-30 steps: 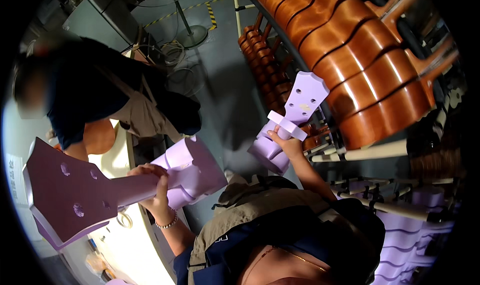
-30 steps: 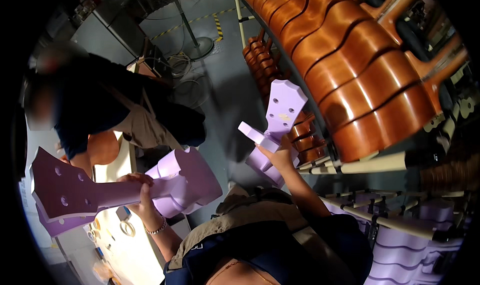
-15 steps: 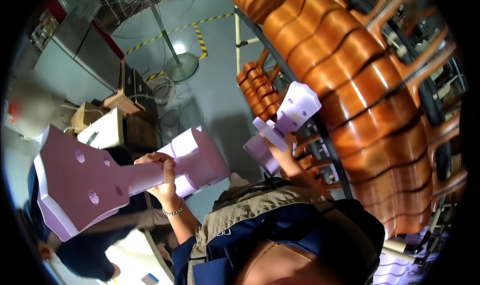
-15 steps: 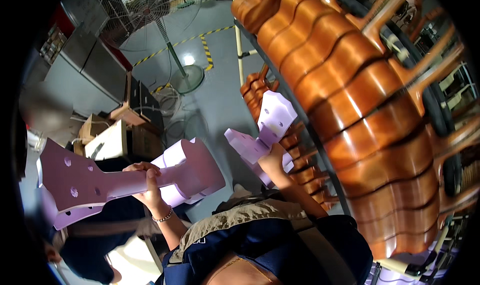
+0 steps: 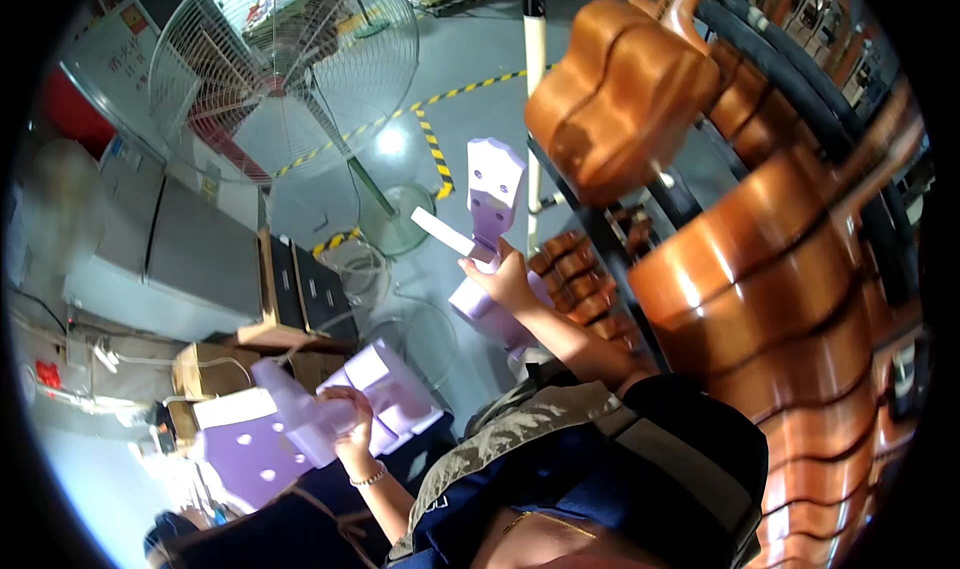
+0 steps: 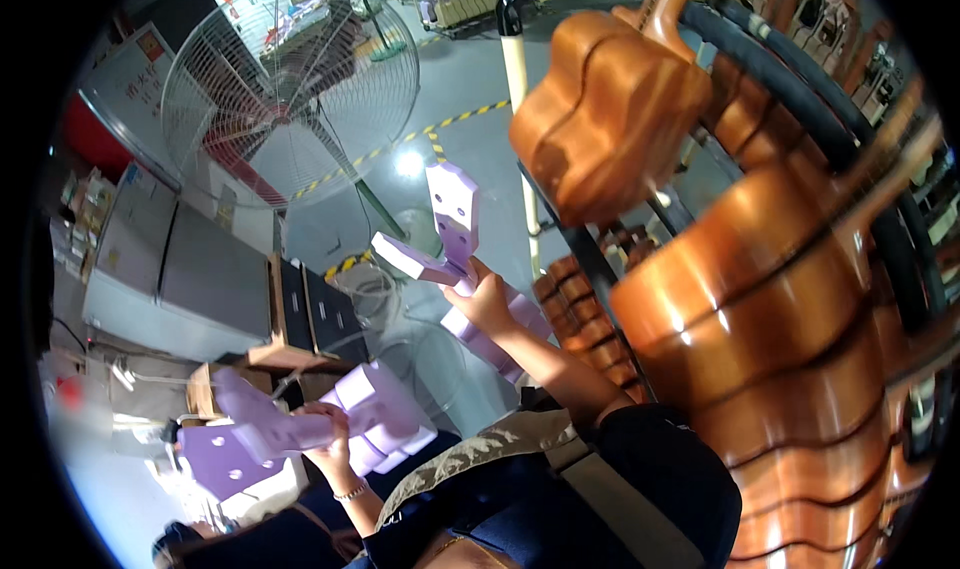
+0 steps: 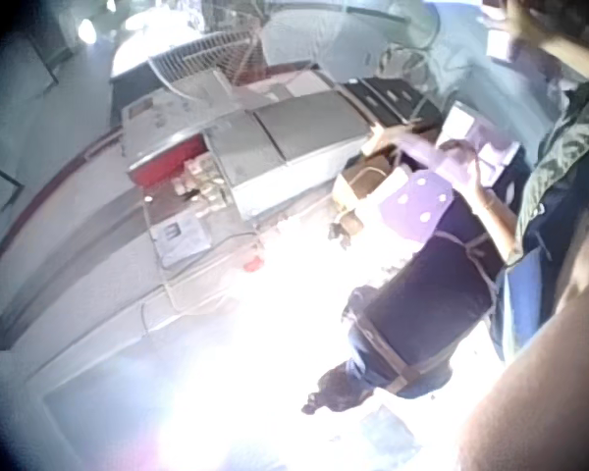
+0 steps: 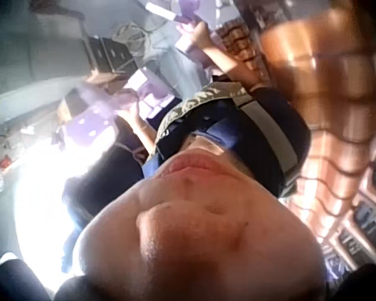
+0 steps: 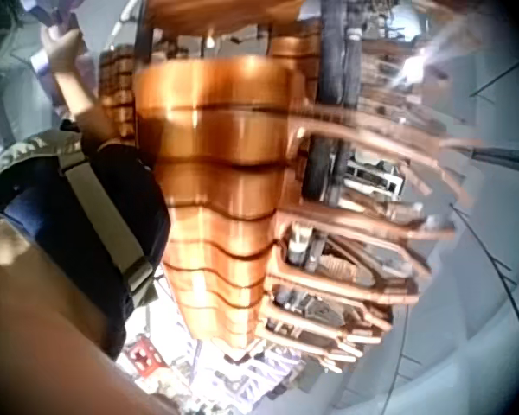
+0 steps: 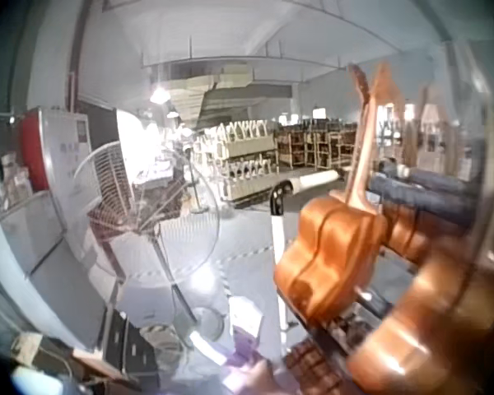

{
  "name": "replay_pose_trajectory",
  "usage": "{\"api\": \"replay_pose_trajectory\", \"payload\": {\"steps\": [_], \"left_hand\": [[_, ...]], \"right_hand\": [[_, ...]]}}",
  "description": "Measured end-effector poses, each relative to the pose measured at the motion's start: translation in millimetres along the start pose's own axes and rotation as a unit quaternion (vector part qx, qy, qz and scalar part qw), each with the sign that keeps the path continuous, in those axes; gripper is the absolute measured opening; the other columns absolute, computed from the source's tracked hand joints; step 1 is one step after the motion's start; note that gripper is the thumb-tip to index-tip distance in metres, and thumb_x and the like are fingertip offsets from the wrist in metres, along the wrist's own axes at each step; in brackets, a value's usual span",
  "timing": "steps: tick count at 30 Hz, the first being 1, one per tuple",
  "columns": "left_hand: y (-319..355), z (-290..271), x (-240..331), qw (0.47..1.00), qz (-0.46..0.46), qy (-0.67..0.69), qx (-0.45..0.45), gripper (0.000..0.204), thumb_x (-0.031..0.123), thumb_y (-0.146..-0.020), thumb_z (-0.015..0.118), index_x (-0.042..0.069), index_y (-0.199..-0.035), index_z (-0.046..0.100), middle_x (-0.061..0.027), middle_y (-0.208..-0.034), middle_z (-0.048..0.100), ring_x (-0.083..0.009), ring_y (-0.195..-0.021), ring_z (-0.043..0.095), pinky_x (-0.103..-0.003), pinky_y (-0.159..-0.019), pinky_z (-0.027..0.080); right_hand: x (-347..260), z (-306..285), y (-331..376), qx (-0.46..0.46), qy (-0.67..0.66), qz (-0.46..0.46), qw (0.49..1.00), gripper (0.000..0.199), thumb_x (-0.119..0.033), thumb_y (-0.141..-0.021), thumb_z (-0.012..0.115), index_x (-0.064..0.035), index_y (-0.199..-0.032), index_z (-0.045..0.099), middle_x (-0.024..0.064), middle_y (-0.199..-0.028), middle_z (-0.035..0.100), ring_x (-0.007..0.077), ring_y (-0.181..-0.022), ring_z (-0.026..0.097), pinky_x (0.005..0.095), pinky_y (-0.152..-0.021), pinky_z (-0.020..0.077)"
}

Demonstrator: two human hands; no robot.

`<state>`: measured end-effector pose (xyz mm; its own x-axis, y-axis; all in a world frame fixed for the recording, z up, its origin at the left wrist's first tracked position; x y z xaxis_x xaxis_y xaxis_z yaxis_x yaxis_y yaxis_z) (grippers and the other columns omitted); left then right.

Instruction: The person assembles light purple guitar necks by applying adhesive tape to the edges of the headstock and neck joint. They handle the necks one at a time, picking them up from a rack, applying tape, and then placing them onto a metal cart. The process involves repetitive handling and taping of multiple identical guitar necks.

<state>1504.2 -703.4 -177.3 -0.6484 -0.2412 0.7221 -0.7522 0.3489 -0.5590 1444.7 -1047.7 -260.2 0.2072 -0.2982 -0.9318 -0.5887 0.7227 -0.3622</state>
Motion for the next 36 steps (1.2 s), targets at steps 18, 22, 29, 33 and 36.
{"api": "replay_pose_trajectory", "payload": {"steps": [18,22,29,33,36], "left_hand": [[-183,268,-260,0.91,-0.133,0.061,-0.387,0.022,0.014,-0.059,0.075,-0.002,-0.066,0.061,-0.0118,-0.058,0.061,-0.0166,-0.052,0.059,-0.031,-0.051,0.045],[-224,335,-267,0.851,-0.175,0.096,-0.486,0.026,0.012,-0.059,0.075,0.0,-0.08,0.065,-0.0101,-0.071,0.066,-0.016,-0.066,0.064,-0.03,-0.063,0.049],[-255,439,-271,0.8,-0.025,0.149,-0.58,0.025,0.017,-0.061,0.072,0.004,-0.082,0.064,-0.0129,-0.073,0.065,-0.0232,-0.065,0.064,-0.032,-0.06,0.049],[-262,496,-276,0.78,0.039,0.177,-0.598,0.025,0.017,-0.06,0.071,0.003,-0.079,0.062,-0.0129,-0.07,0.063,-0.0261,-0.064,0.063,-0.033,-0.058,0.048],[-283,532,-254,0.762,0.085,0.198,-0.61,0.027,0.014,-0.058,0.072,0.003,-0.08,0.062,-0.013,-0.07,0.063,-0.0269,-0.063,0.062,-0.034,-0.06,0.049]], "right_hand": [[177,-30,-365,0.309,0.004,0.062,0.949,0.031,-0.008,-0.064,0.075,0.0026,-0.087,0.058,0.0062,-0.074,0.062,0.0143,-0.067,0.057,0.0292,-0.063,0.0467],[196,-85,-389,0.376,0.03,0.08,0.922,0.03,-0.01,-0.064,0.076,0.0012,-0.085,0.058,0.0059,-0.075,0.062,0.0159,-0.067,0.057,0.031,-0.064,0.0465],[195,-157,-389,0.456,0.141,0.071,0.876,0.037,-0.022,-0.062,0.076,-0.0001,-0.086,0.058,0.0089,-0.079,0.062,0.0182,-0.071,0.059,0.0327,-0.066,0.0463],[190,-185,-385,0.494,0.195,0.069,0.844,0.037,-0.021,-0.062,0.076,-0.0003,-0.087,0.058,0.0095,-0.078,0.062,0.019,-0.07,0.059,0.0328,-0.066,0.0465],[192,-212,-377,0.516,0.213,0.057,0.828,0.035,-0.019,-0.062,0.077,-0.0007,-0.085,0.058,0.0079,-0.076,0.062,0.0176,-0.068,0.059,0.0312,-0.064,0.0464]]}}
Point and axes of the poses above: each hand's wrist, its own y-axis away from the middle knuckle, its own z-axis out of the palm, x = y × z, the point moved 10 cm from there along -y, towards the middle knuckle
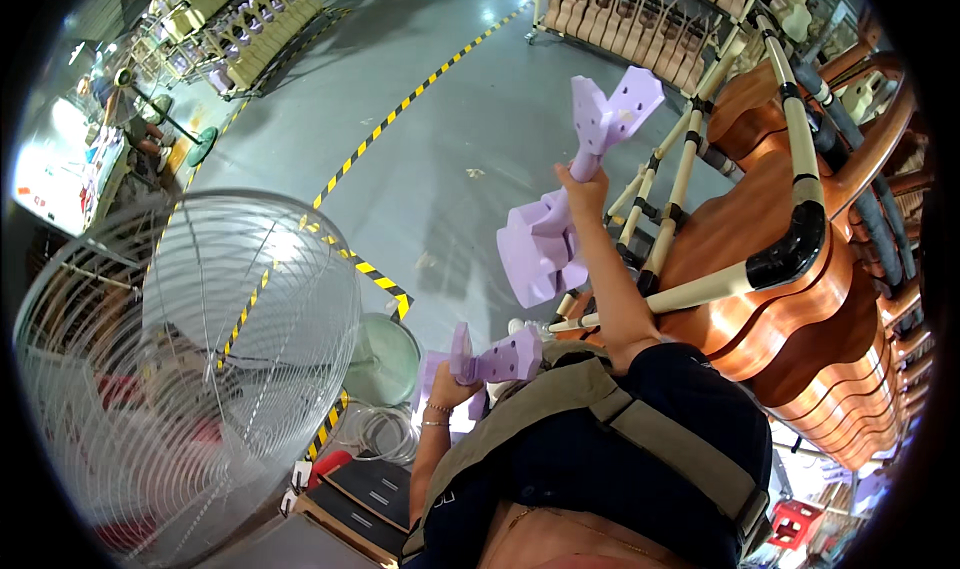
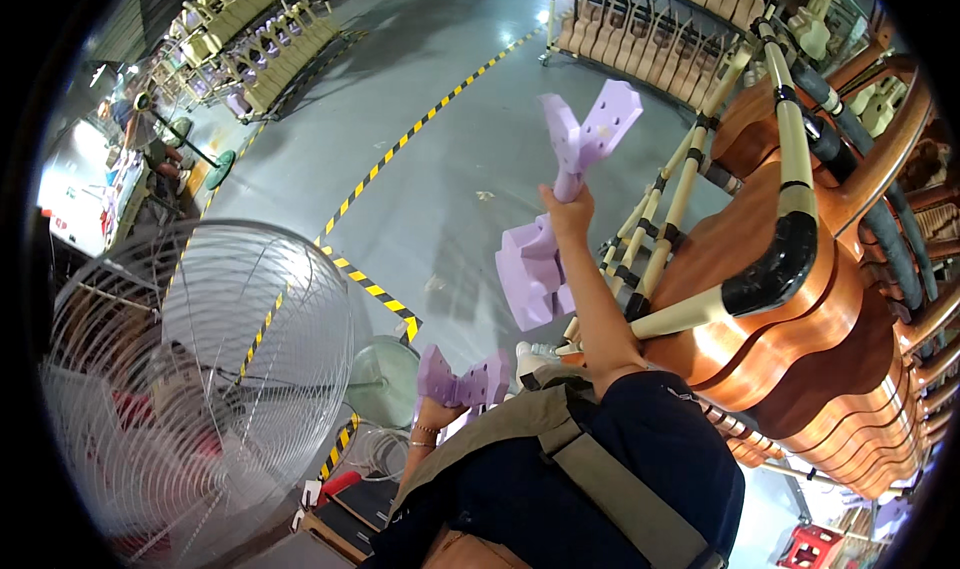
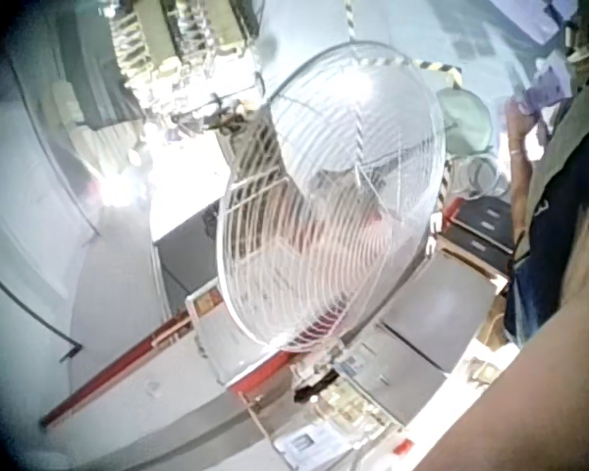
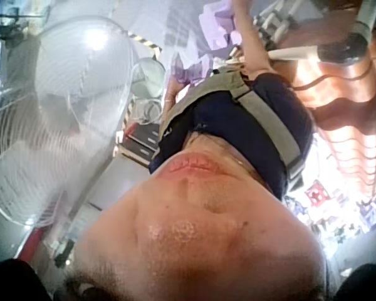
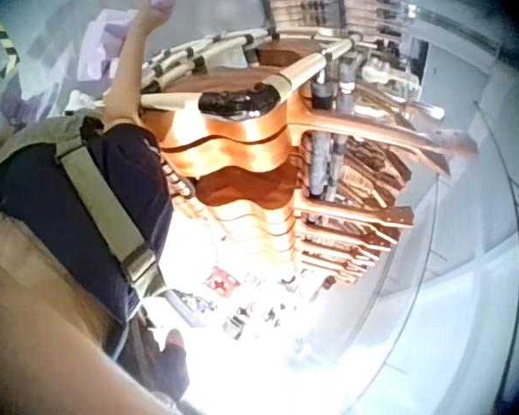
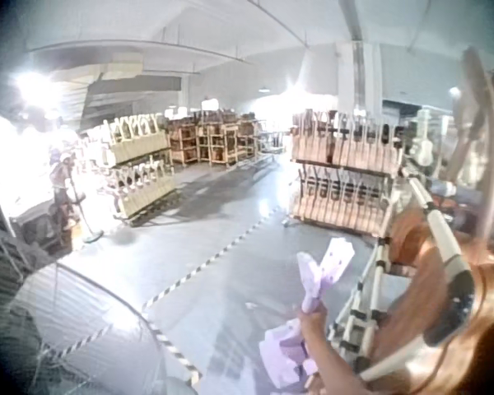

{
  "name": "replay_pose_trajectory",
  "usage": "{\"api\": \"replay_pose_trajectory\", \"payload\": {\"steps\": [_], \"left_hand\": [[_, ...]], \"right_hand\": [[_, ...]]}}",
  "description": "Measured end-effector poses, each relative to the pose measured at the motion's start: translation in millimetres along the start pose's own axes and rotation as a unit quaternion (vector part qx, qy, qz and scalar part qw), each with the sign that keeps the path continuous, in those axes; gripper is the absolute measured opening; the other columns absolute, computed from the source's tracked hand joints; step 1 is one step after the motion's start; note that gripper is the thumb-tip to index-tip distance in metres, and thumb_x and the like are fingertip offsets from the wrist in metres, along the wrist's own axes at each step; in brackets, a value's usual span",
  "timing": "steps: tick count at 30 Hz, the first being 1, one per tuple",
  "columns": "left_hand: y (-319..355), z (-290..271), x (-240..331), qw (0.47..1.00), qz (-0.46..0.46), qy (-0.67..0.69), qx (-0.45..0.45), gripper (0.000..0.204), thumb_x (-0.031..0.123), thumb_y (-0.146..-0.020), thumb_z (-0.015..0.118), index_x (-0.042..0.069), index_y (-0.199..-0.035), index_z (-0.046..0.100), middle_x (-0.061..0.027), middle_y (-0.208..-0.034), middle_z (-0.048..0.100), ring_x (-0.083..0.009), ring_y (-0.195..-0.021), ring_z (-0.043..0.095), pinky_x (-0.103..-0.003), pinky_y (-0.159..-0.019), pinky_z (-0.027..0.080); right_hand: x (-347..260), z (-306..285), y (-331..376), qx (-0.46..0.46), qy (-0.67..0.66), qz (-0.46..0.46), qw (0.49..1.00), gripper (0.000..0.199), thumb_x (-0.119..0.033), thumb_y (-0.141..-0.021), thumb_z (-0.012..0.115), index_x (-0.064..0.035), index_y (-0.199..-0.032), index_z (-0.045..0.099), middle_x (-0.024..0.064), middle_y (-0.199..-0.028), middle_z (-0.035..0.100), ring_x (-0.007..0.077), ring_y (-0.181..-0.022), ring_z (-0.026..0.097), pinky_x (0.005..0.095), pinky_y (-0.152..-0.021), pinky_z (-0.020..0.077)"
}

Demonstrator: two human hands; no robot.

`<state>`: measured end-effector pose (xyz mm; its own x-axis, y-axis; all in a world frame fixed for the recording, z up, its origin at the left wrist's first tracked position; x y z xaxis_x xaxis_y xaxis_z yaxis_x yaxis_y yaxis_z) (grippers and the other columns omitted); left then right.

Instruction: The person assembles light purple guitar necks by applying adhesive tape to the edges of the headstock and neck joint. They handle the necks one at a time, picking them up from a rack, applying tape, and then placing them onto a metal cart. The process involves repetitive handling and taping of multiple identical guitar necks.

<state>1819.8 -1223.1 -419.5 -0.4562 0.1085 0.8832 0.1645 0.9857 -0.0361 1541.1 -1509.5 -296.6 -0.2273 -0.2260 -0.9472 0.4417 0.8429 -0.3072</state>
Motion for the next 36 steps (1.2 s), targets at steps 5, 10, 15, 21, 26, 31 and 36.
{"api": "replay_pose_trajectory", "payload": {"steps": [5,10,15,21,26,31,36], "left_hand": [[-61,-16,-20,0.998,0.041,-0.052,0.014,0.035,0.015,-0.057,0.074,0.003,-0.086,0.061,-0.012,-0.075,0.063,-0.0276,-0.067,0.061,-0.035,-0.062,0.049],[-147,-33,-25,0.997,0.054,-0.051,0.035,0.034,0.017,-0.059,0.074,0.004,-0.087,0.061,-0.0131,-0.079,0.063,-0.0309,-0.072,0.061,-0.037,-0.065,0.049],[-220,-47,-53,0.997,0.01,-0.042,0.065,0.034,0.013,-0.061,0.072,0.005,-0.093,0.061,-0.0159,-0.086,0.062,-0.0339,-0.079,0.059,-0.038,-0.069,0.047],[-307,-105,-77,0.988,-0.071,-0.062,0.121,0.036,0.02,-0.065,0.072,0.003,-0.093,0.059,-0.0129,-0.085,0.063,-0.027,-0.079,0.061,-0.035,-0.07,0.049],[-365,-171,-115,0.965,-0.141,-0.092,0.202,0.035,0.022,-0.066,0.073,0.006,-0.095,0.062,-0.0154,-0.089,0.063,-0.0327,-0.084,0.06,-0.038,-0.074,0.047],[-438,-222,-212,0.945,-0.217,-0.104,0.223,0.043,0.037,-0.064,0.077,0.007,-0.091,0.064,-0.0158,-0.08,0.064,-0.0318,-0.077,0.062,-0.037,-0.067,0.048],[-487,-262,-251,0.943,-0.208,-0.072,0.249,0.045,0.037,-0.061,0.079,0.005,-0.09,0.064,-0.0148,-0.078,0.065,-0.0307,-0.072,0.062,-0.035,-0.065,0.048]], "right_hand": [[15,-10,-19,0.017,-0.031,0.04,0.999,0.027,-0.013,-0.064,0.077,-0.0015,-0.081,0.059,0.0032,-0.076,0.06,0.0123,-0.067,0.055,0.0272,-0.062,0.0447],[75,-11,-70,0.041,-0.088,0.069,0.993,0.026,-0.007,-0.064,0.078,-0.0054,-0.079,0.057,0.0004,-0.075,0.057,0.011,-0.066,0.052,0.0258,-0.061,0.0424],[162,-3,-110,0.038,-0.072,0.102,0.992,0.035,-0.008,-0.063,0.078,-0.0024,-0.09,0.056,0.0044,-0.083,0.056,0.0149,-0.077,0.053,0.0301,-0.069,0.0425],[204,74,-143,-0.065,-0.1,0.13,0.984,0.031,0.0,-0.063,0.074,-0.0051,-0.086,0.054,0.0023,-0.084,0.055,0.0142,-0.077,0.052,0.0287,-0.071,0.0438],[227,140,-189,-0.082,-0.069,0.088,0.99,0.023,0.003,-0.064,0.072,-0.0032,-0.078,0.055,0.003,-0.078,0.057,0.0144,-0.074,0.054,0.0307,-0.069,0.0453],[253,197,-270,-0.058,-0.037,0.089,0.994,0.02,0.0,-0.066,0.072,-0.0028,-0.077,0.056,0.0039,-0.078,0.057,0.0147,-0.072,0.054,0.0301,-0.069,0.0451],[236,265,-351,-0.029,-0.038,0.108,0.993,0.022,-0.002,-0.064,0.073,-0.004,-0.077,0.055,0.0033,-0.075,0.056,0.0146,-0.07,0.053,0.0302,-0.066,0.0447]]}}
Point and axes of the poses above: each hand's wrist, its own y-axis away from the middle knuckle, its own z-axis out of the palm, x = y × z, the point moved 10 cm from there along -y, towards the middle knuckle
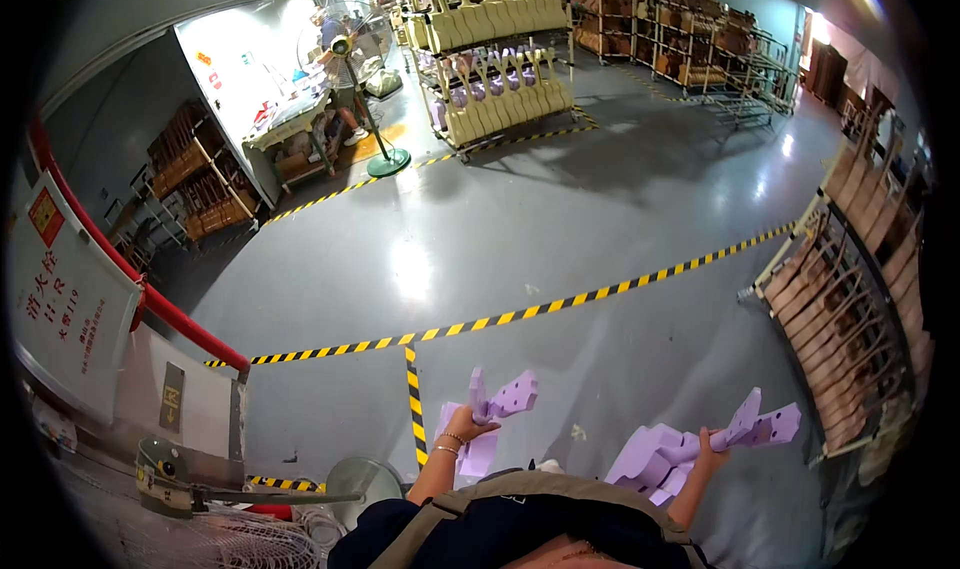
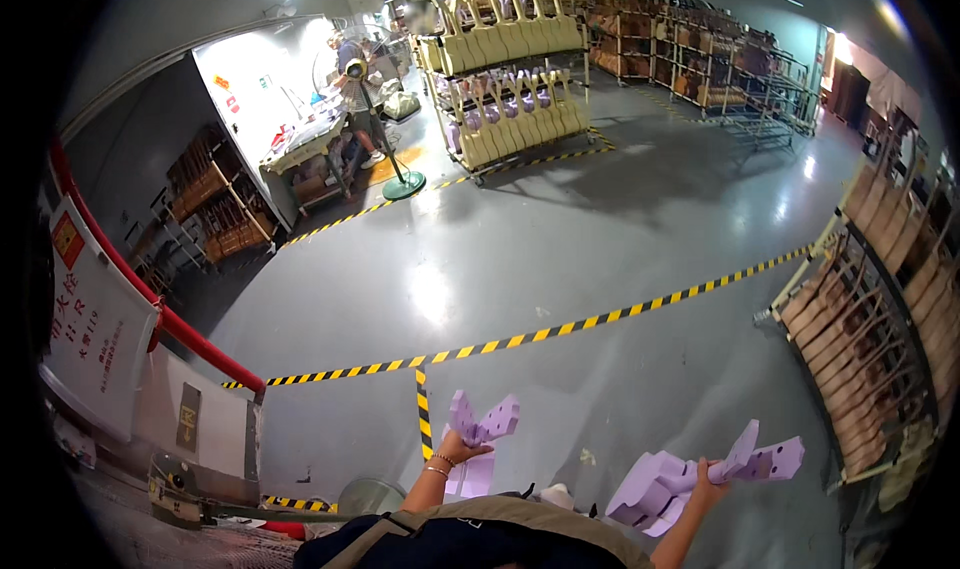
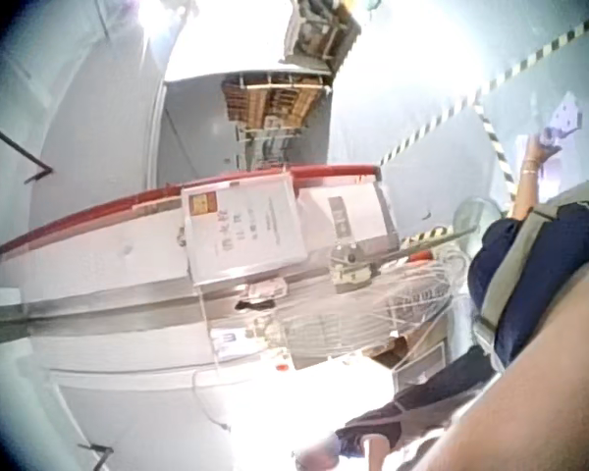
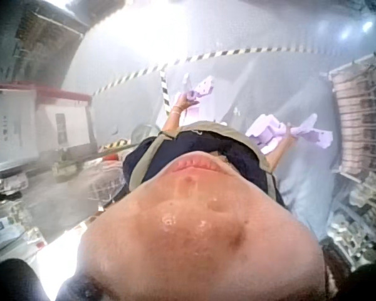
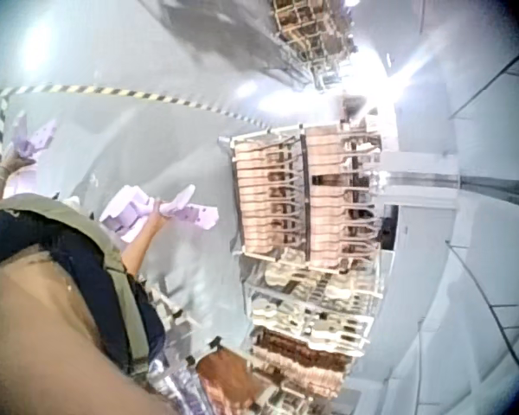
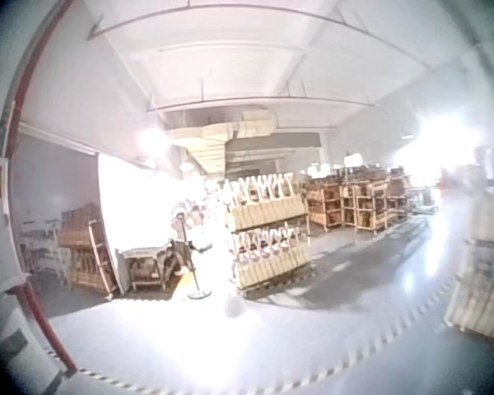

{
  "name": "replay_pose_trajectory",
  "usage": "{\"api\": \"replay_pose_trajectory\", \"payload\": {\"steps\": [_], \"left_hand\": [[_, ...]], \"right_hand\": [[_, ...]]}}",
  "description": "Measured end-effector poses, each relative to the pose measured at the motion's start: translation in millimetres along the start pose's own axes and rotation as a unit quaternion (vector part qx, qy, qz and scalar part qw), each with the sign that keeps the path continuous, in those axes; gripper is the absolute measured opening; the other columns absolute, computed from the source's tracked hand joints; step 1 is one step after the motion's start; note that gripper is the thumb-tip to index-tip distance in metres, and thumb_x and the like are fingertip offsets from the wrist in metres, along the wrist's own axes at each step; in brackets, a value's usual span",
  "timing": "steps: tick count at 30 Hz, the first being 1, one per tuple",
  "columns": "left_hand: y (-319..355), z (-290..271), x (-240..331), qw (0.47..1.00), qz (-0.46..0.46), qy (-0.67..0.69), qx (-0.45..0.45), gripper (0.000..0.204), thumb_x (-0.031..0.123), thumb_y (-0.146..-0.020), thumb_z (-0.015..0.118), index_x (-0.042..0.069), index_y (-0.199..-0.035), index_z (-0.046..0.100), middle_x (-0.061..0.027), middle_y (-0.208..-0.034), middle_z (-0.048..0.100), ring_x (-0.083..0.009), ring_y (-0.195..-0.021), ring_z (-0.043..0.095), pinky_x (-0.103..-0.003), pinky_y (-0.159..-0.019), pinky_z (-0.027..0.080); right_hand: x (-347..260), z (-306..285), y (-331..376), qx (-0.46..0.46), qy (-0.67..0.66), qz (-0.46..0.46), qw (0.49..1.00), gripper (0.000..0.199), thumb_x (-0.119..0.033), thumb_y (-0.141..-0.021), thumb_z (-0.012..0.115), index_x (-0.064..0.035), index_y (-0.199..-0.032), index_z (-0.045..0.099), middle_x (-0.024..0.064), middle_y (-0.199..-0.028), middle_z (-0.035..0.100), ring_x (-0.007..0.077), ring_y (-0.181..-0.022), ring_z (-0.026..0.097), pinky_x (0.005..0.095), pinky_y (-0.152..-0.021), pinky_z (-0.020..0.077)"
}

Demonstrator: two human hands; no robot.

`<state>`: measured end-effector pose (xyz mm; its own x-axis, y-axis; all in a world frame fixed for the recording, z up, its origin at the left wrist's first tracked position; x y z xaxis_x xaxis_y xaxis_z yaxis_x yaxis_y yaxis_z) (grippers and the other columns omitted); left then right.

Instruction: The person assembles light purple guitar necks by applying adhesive tape to the edges of the headstock and neck joint. They handle the necks one at a time, picking them up from a rack, applying tape, and then placing them onto a metal cart. The process involves repetitive handling and taping of multiple identical guitar necks.

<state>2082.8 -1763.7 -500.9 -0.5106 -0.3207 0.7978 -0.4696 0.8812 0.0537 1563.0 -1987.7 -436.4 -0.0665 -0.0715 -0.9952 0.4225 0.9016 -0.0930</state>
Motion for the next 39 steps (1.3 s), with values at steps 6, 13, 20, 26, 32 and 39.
{"api": "replay_pose_trajectory", "payload": {"steps": [6,13,20,26,32,39], "left_hand": [[-90,20,-46,1.0,-0.024,-0.009,0.005,0.046,0.035,-0.06,0.081,0.004,-0.087,0.063,-0.0126,-0.081,0.065,-0.0285,-0.074,0.062,-0.034,-0.067,0.048],[-165,5,-130,0.977,-0.205,0.007,0.062,0.055,0.035,-0.055,0.082,0.005,-0.096,0.061,-0.0119,-0.091,0.064,-0.0243,-0.083,0.06,-0.033,-0.075,0.048],[-171,-18,-225,0.908,-0.398,0.006,0.134,0.055,0.041,-0.052,0.082,0.005,-0.09,0.066,-0.012,-0.084,0.066,-0.022,-0.079,0.063,-0.032,-0.074,0.048],[-190,-42,-290,0.886,-0.447,-0.013,0.12,0.037,0.039,-0.066,0.074,0.008,-0.086,0.067,-0.0119,-0.084,0.067,-0.0247,-0.07,0.064,-0.034,-0.063,0.049],[-214,-90,-372,0.837,-0.512,0.078,0.177,0.035,0.037,-0.067,0.073,0.007,-0.085,0.067,-0.0111,-0.083,0.067,-0.0231,-0.07,0.064,-0.034,-0.063,0.049],[-328,-184,-432,0.853,-0.485,0.092,0.167,0.033,0.035,-0.068,0.073,0.007,-0.084,0.067,-0.0101,-0.082,0.067,-0.0212,-0.07,0.063,-0.035,-0.063,0.049]], "right_hand": [[30,116,-86,-0.143,0.03,-0.023,0.989,0.023,0.001,-0.063,0.072,-0.0039,-0.076,0.054,0.0035,-0.074,0.055,0.0138,-0.067,0.053,0.0287,-0.062,0.0443],[76,327,-136,-0.292,0.098,0.054,0.95,0.027,0.001,-0.058,0.074,-0.0038,-0.077,0.055,0.0039,-0.074,0.056,0.0133,-0.064,0.054,0.0278,-0.057,0.0448],[111,550,-105,-0.518,0.128,0.0,0.846,0.045,-0.01,-0.058,0.077,0.0009,-0.096,0.056,0.0098,-0.088,0.06,0.0225,-0.081,0.057,0.0318,-0.068,0.0453],[143,699,-66,-0.655,0.321,-0.084,0.679,0.05,-0.015,-0.058,0.078,0.0001,-0.1,0.056,0.0121,-0.094,0.059,0.0239,-0.087,0.057,0.0338,-0.073,0.0453],[87,908,-9,-0.675,0.308,-0.169,0.649,0.051,-0.017,-0.058,0.078,-0.0002,-0.1,0.056,0.0124,-0.095,0.059,0.0241,-0.088,0.057,0.0347,-0.075,0.0451],[48,1080,41,-0.663,0.295,-0.169,0.667,0.052,-0.019,-0.058,0.078,-0.0006,-0.101,0.056,0.0127,-0.095,0.059,0.0243,-0.089,0.057,0.0358,-0.077,0.0449]]}}
Point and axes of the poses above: each hand's wrist, its own y-axis away from the middle knuckle, its own z-axis out of the palm, x = y × z, the point moved 10 cm from there along -y, towards the middle knuckle
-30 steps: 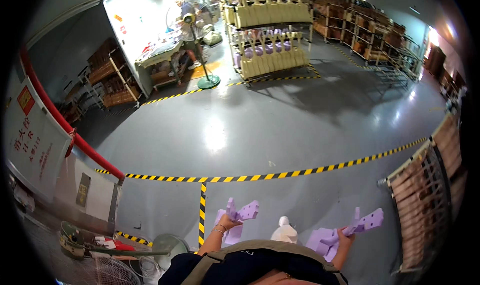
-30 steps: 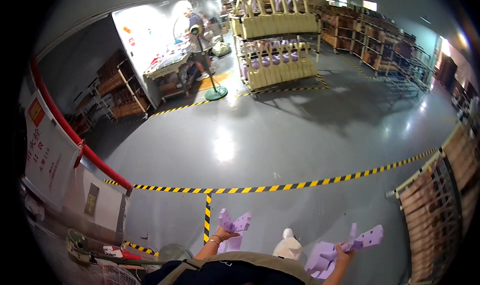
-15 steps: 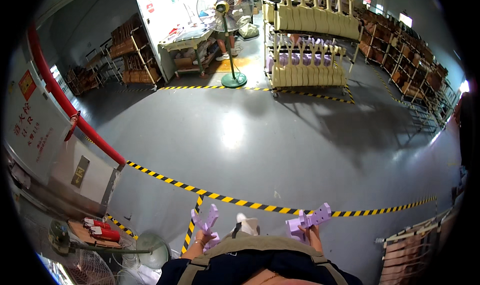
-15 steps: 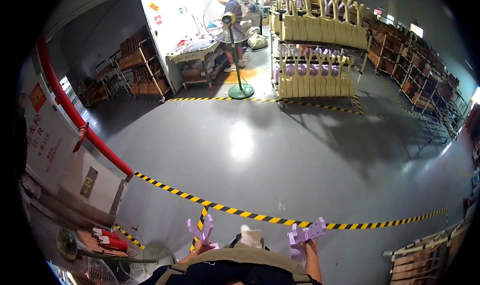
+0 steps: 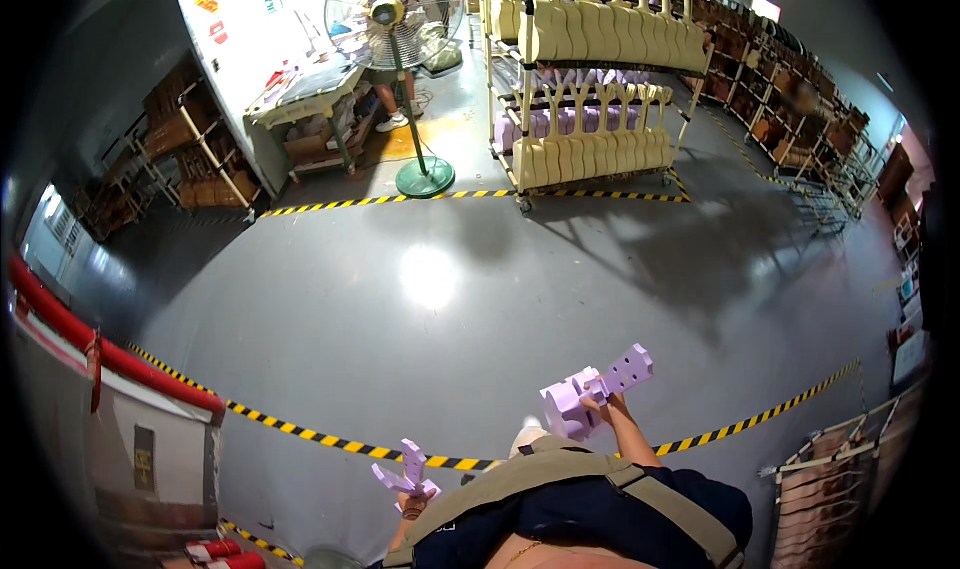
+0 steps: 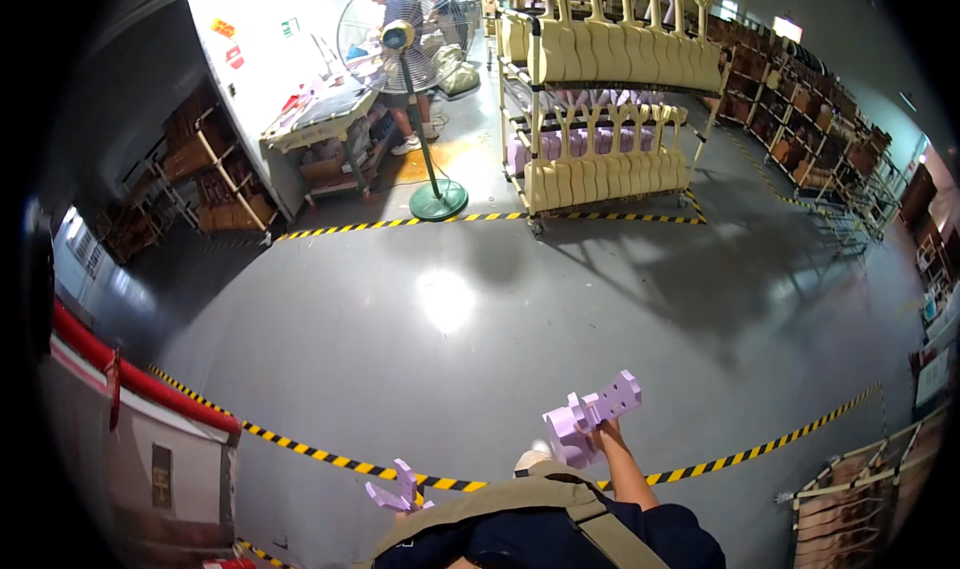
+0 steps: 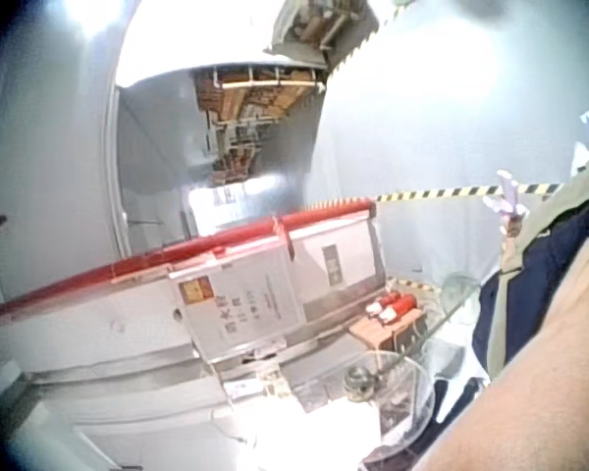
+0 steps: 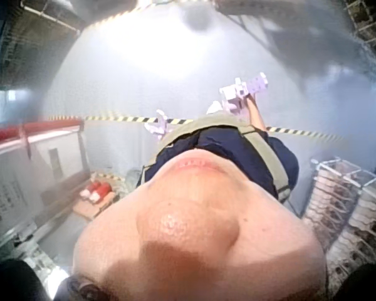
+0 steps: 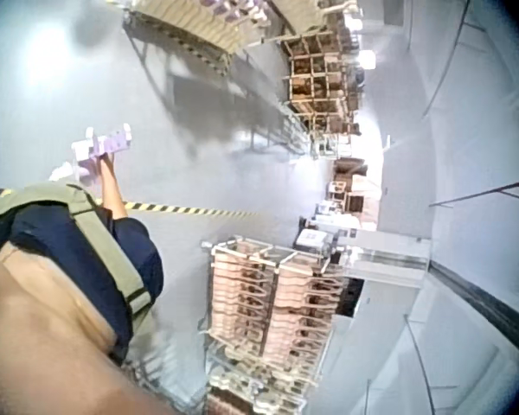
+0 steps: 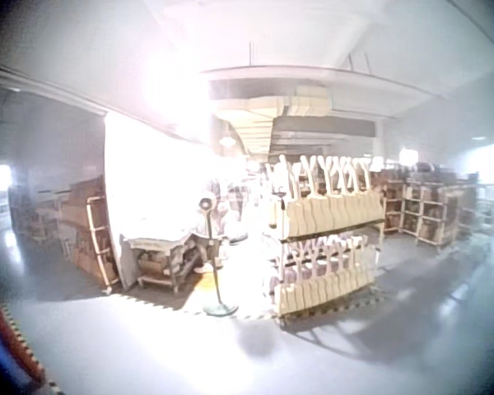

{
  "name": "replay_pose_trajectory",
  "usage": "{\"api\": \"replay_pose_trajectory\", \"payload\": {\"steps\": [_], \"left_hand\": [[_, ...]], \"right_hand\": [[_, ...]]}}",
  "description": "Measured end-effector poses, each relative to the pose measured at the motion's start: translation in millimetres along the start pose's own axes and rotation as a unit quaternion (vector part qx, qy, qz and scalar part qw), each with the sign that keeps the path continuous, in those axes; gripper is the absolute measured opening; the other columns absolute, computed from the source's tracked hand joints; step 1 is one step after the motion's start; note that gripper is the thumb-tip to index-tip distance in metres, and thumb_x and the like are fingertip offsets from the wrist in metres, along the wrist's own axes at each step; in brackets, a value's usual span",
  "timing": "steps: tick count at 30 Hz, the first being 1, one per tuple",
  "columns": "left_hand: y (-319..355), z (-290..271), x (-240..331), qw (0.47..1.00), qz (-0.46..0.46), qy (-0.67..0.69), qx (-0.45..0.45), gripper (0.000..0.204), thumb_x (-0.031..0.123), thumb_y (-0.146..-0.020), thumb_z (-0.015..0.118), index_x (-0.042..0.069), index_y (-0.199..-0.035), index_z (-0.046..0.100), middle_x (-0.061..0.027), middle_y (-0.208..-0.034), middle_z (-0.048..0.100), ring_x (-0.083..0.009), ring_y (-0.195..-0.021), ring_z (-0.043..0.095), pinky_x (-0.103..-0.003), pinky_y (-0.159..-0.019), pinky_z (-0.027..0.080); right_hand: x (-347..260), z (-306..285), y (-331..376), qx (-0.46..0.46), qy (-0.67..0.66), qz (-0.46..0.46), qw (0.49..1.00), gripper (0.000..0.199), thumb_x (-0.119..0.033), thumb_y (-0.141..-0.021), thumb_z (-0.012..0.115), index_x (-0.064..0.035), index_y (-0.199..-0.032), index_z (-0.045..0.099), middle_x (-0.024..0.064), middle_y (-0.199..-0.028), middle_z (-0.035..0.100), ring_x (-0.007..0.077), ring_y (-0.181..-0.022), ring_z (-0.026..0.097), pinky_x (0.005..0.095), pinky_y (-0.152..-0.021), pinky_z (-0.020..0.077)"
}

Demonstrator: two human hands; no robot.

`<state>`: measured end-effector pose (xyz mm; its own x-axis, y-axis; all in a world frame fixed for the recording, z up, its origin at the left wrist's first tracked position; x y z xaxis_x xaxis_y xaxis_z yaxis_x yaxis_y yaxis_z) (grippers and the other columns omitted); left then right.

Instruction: The person assembles light purple guitar necks by applying adhesive tape to the edges of the headstock and neck joint. They handle the necks one at a time, picking them up from a rack, applying tape, and then placing them onto a metal cart. The process involves repetitive handling and taping of multiple identical guitar necks.

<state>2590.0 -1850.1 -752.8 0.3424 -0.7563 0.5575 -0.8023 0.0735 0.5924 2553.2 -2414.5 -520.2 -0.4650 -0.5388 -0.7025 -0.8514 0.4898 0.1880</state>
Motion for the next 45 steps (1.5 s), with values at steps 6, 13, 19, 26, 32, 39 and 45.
{"api": "replay_pose_trajectory", "payload": {"steps": [6,13,19,26,32,39,45], "left_hand": [[-121,-27,80,1.0,0.014,-0.019,-0.012,0.031,0.033,-0.069,0.072,0.006,-0.083,0.067,-0.0093,-0.08,0.067,-0.0196,-0.07,0.062,-0.035,-0.064,0.049],[-269,-106,173,0.999,0.022,-0.035,0.024,0.029,0.031,-0.07,0.071,0.005,-0.082,0.067,-0.0084,-0.079,0.067,-0.0177,-0.07,0.062,-0.036,-0.064,0.048],[-387,-122,255,0.997,0.055,-0.038,0.022,0.028,0.029,-0.07,0.071,0.004,-0.081,0.067,-0.0076,-0.077,0.066,-0.0168,-0.07,0.061,-0.037,-0.064,0.048],[-519,-168,408,0.994,0.111,0.001,-0.006,0.029,0.022,-0.072,0.069,0.002,-0.093,0.062,-0.009,-0.084,0.065,-0.0176,-0.077,0.06,-0.034,-0.069,0.047],[-600,-189,578,0.965,0.198,0.162,-0.054,0.047,0.031,-0.07,0.071,0.006,-0.106,0.056,-0.0085,-0.097,0.062,-0.0243,-0.087,0.059,-0.035,-0.078,0.046],[-749,-215,687,0.955,0.195,-0.217,-0.056,0.056,0.038,-0.066,0.073,0.008,-0.11,0.056,-0.0082,-0.101,0.062,-0.026,-0.091,0.058,-0.036,-0.081,0.045],[-855,-244,679,0.974,0.206,-0.085,-0.031,0.047,0.024,-0.066,0.074,0.004,-0.104,0.056,-0.0077,-0.094,0.06,-0.0231,-0.083,0.056,-0.035,-0.072,0.046]], "right_hand": [[-8,28,-129,0.033,-0.012,0.061,0.998,0.053,-0.024,-0.058,0.078,-0.0027,-0.101,0.057,0.0117,-0.097,0.059,0.0251,-0.091,0.057,0.038,-0.079,0.0446],[-63,19,-305,0.075,-0.262,0.085,0.958,0.047,-0.017,-0.06,0.077,-0.0045,-0.1,0.055,0.0103,-0.095,0.059,0.0221,-0.093,0.056,0.0353,-0.083,0.0443],[-162,-62,-421,0.243,-0.127,-0.082,0.958,0.027,-0.017,-0.061,0.072,-0.0071,-0.079,0.054,0.0062,-0.078,0.052,0.0234,-0.076,0.051,0.0376,-0.076,0.0414],[-264,-183,-568,0.409,-0.195,-0.09,0.887,0.022,-0.016,-0.067,0.071,-0.0001,-0.069,0.056,0.0083,-0.062,0.058,0.0198,-0.058,0.058,0.0311,-0.057,0.0456],[-329,-257,-664,0.466,-0.226,-0.072,0.852,0.021,-0.01,-0.069,0.073,-0.0036,-0.074,0.054,0.0012,-0.065,0.055,0.0102,-0.056,0.052,0.0255,-0.054,0.0427],[-342,-278,-741,0.487,-0.217,-0.093,0.841,0.02,-0.005,-0.068,0.074,-0.0049,-0.069,0.054,-0.0003,-0.065,0.054,0.0084,-0.059,0.05,0.0254,-0.056,0.0412],[-301,-262,-801,0.492,-0.228,-0.047,0.839,0.021,-0.004,-0.067,0.075,-0.005,-0.07,0.053,-0.0003,-0.067,0.054,0.0095,-0.06,0.05,0.0257,-0.057,0.0405]]}}
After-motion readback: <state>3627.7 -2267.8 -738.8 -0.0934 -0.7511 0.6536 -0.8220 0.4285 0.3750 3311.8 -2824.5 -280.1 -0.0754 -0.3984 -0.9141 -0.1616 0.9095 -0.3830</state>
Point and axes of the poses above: each hand's wrist, its own y-axis away from the middle knuckle, its own z-axis out of the palm, x = y × z, the point moved 10 cm from there along -y, towards the middle knuckle
